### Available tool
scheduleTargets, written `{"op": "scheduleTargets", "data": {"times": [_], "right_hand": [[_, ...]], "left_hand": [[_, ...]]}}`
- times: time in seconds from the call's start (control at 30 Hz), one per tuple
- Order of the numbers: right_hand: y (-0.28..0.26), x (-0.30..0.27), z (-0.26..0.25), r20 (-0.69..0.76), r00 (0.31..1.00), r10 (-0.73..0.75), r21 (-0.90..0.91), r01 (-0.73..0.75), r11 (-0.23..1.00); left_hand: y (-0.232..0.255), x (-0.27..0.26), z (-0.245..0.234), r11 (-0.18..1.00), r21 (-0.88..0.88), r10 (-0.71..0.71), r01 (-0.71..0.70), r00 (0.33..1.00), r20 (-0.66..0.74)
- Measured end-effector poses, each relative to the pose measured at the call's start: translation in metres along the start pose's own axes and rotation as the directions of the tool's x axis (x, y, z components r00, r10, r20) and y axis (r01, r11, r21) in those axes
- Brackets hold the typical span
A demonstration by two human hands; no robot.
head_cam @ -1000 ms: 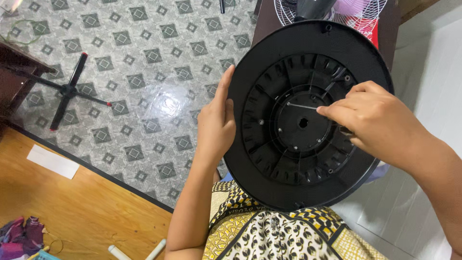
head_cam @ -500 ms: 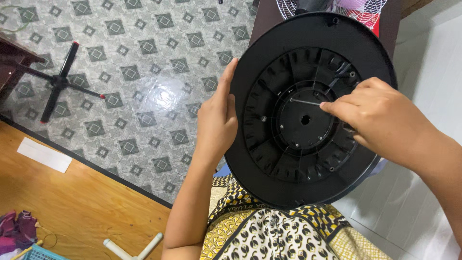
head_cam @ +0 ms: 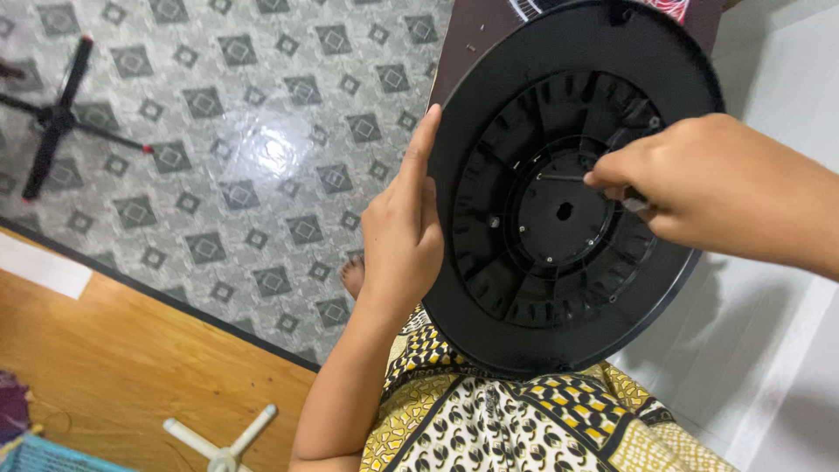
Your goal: The person uses a screwdriver to loosen and remove multiple screws from the back of a black electric fan cage. They hold the fan cage steady with one hand while unscrewing with the other, then remove the screws by hand.
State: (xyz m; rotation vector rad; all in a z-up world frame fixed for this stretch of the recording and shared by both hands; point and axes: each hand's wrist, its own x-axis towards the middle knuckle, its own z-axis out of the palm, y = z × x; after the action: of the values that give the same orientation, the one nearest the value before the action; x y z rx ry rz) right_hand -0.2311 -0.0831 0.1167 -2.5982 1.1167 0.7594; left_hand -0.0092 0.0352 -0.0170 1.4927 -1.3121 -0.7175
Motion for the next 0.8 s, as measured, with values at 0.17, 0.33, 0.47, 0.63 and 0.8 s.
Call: {"op": "scheduleTargets", "data": {"times": [0.17, 0.33, 0.47, 0.63, 0.8], "right_hand": [[-0.009, -0.004, 0.022, 0.071, 0.896, 0.439, 0.504, -0.412, 0.759], [-0.002, 0.001, 0.018, 0.045, 0.886, 0.461, 0.650, -0.376, 0.660], [-0.002, -0.009, 0.017, -0.118, 0.992, -0.052, -0.076, 0.043, 0.996], [-0.003, -0.012, 0.026, -0.122, 0.985, 0.119, 0.389, -0.063, 0.919], [-0.010, -0.002, 0.023, 0.220, 0.829, 0.515, 0.905, -0.370, 0.209]], "left_hand": [[-0.006, -0.013, -0.002, 0.996, -0.077, -0.038, 0.032, 0.997, -0.069], [-0.005, -0.014, -0.008, 0.995, -0.037, -0.090, 0.090, 0.996, -0.024], [-0.006, -0.012, -0.007, 1.000, -0.018, 0.017, -0.018, 0.998, -0.054], [0.000, -0.015, -0.005, 0.999, -0.036, 0.019, -0.021, 0.998, -0.064], [0.010, -0.037, 0.003, 0.979, -0.146, -0.144, 0.142, 0.990, -0.003]]}}
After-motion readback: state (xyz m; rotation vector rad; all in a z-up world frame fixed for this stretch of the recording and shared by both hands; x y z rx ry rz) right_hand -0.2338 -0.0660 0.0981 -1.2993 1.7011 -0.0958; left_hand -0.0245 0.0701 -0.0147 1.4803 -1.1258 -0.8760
